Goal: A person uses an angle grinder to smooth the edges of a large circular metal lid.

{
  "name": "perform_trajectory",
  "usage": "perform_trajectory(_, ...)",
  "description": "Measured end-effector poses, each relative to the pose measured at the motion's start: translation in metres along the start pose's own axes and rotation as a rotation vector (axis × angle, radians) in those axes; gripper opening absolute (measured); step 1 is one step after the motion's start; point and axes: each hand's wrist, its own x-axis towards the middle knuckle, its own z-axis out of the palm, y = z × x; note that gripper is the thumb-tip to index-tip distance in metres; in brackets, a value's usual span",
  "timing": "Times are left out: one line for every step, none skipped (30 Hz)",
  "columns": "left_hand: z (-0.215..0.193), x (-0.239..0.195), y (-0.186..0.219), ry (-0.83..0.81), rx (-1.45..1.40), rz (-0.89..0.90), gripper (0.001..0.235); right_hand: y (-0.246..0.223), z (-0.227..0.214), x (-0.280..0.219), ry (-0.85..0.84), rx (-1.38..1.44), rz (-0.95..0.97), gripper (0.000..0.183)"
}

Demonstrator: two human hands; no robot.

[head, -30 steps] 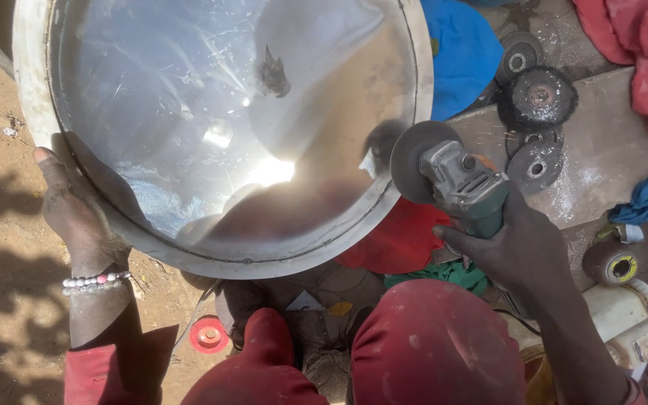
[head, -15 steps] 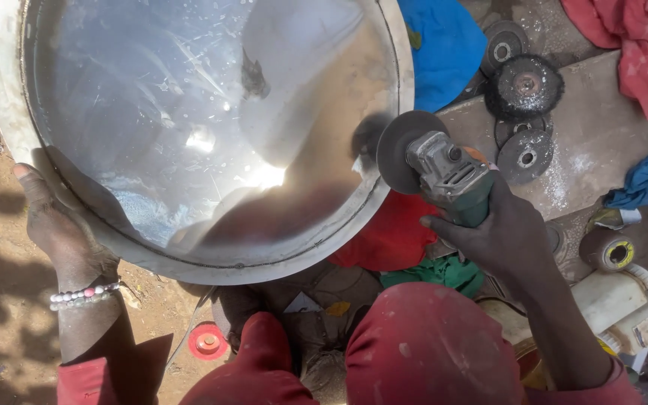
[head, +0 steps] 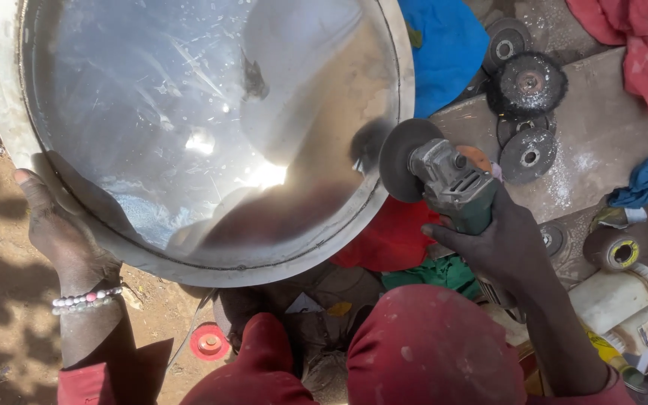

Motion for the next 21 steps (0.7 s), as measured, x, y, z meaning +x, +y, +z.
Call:
perform_trajectory(-0.005, -0.004, -0.001, -0.039, 0.016, 0.039, 0.093, 0.005, 0.002, 0.001, -0.02, -0.007, 0.033, 0.114)
perform_trajectory(-0.007, 0.0, -0.002, -0.034, 0.015, 0.04, 0.093, 0.014, 0.009, -0.005, -0.022, -0.011, 0.029, 0.114)
perform_trajectory(-0.01, 0.002, -0.005, -0.051, -0.007, 0.028, 0.091, 0.025, 0.015, -0.01, -0.05, -0.011, 0.038, 0.109)
perform_trajectory(-0.014, 0.004, -0.009, -0.068, -0.03, 0.015, 0.089, 0.037, 0.022, -0.015, -0.078, -0.012, 0.047, 0.105)
perform_trajectory(-0.011, 0.002, -0.007, -0.059, -0.03, 0.015, 0.089, 0.03, 0.021, -0.024, -0.083, -0.019, 0.044, 0.105)
perform_trajectory(-0.007, -0.001, -0.006, -0.012, 0.006, 0.008, 0.09, 0.025, 0.02, -0.033, -0.113, -0.039, 0.078, 0.099)
perform_trajectory(-0.003, -0.001, -0.003, 0.029, 0.044, 0.003, 0.091, 0.02, 0.02, -0.042, -0.142, -0.053, 0.113, 0.095)
perform_trajectory(-0.003, -0.005, -0.001, 0.033, 0.047, 0.005, 0.091, 0.032, 0.022, -0.029, -0.146, -0.054, 0.111, 0.095)
perform_trajectory(0.0, -0.006, 0.0, 0.038, 0.029, 0.022, 0.091, 0.046, 0.024, -0.017, -0.102, -0.193, 0.043, 0.104)
perform_trajectory(0.005, -0.008, 0.001, 0.044, 0.01, 0.039, 0.091, 0.059, 0.025, -0.005, -0.058, -0.331, -0.026, 0.118)
perform_trajectory(0.009, -0.008, 0.004, 0.034, 0.01, 0.038, 0.091, 0.044, 0.017, -0.004, -0.053, -0.325, -0.02, 0.118)
perform_trajectory(0.012, -0.009, 0.007, 0.089, 0.041, 0.018, 0.092, 0.03, 0.008, -0.002, -0.046, -0.356, -0.043, 0.117)
perform_trajectory(0.016, -0.01, 0.01, 0.145, 0.07, 0.0, 0.092, 0.014, -0.001, 0.0, -0.037, -0.389, -0.067, 0.117)
perform_trajectory(0.014, -0.01, 0.01, 0.137, 0.069, 0.0, 0.092, 0.01, -0.005, -0.001, -0.032, -0.384, -0.063, 0.117)
perform_trajectory(0.012, -0.01, 0.01, 0.1, 0.113, 0.015, 0.094, 0.004, -0.01, 0.0, -0.059, -0.446, -0.052, 0.11)
perform_trajectory(0.008, -0.01, 0.01, 0.063, 0.156, 0.031, 0.095, -0.003, -0.014, 0.0, -0.086, -0.508, -0.041, 0.104)
perform_trajectory(0.004, -0.007, 0.005, 0.067, 0.153, 0.033, 0.095, -0.002, -0.013, -0.004, -0.084, -0.511, -0.045, 0.104)
perform_trajectory(0.0, -0.004, 0.0, 0.017, 0.063, 0.016, 0.093, -0.001, -0.011, -0.007, -0.131, -0.541, -0.057, 0.106)
perform_trajectory(-0.006, -0.001, -0.005, -0.028, -0.028, -0.003, 0.092, 0.0, -0.01, -0.011, -0.179, -0.575, -0.069, 0.109)
perform_trajectory(0.0, -0.004, -0.001, -0.021, -0.03, -0.001, 0.092, -0.005, -0.012, -0.013, -0.18, -0.581, -0.075, 0.109)
perform_trajectory(0.006, -0.008, 0.004, 0.024, 0.031, -0.015, 0.091, -0.008, -0.013, -0.015, -0.208, -0.579, -0.033, 0.109)
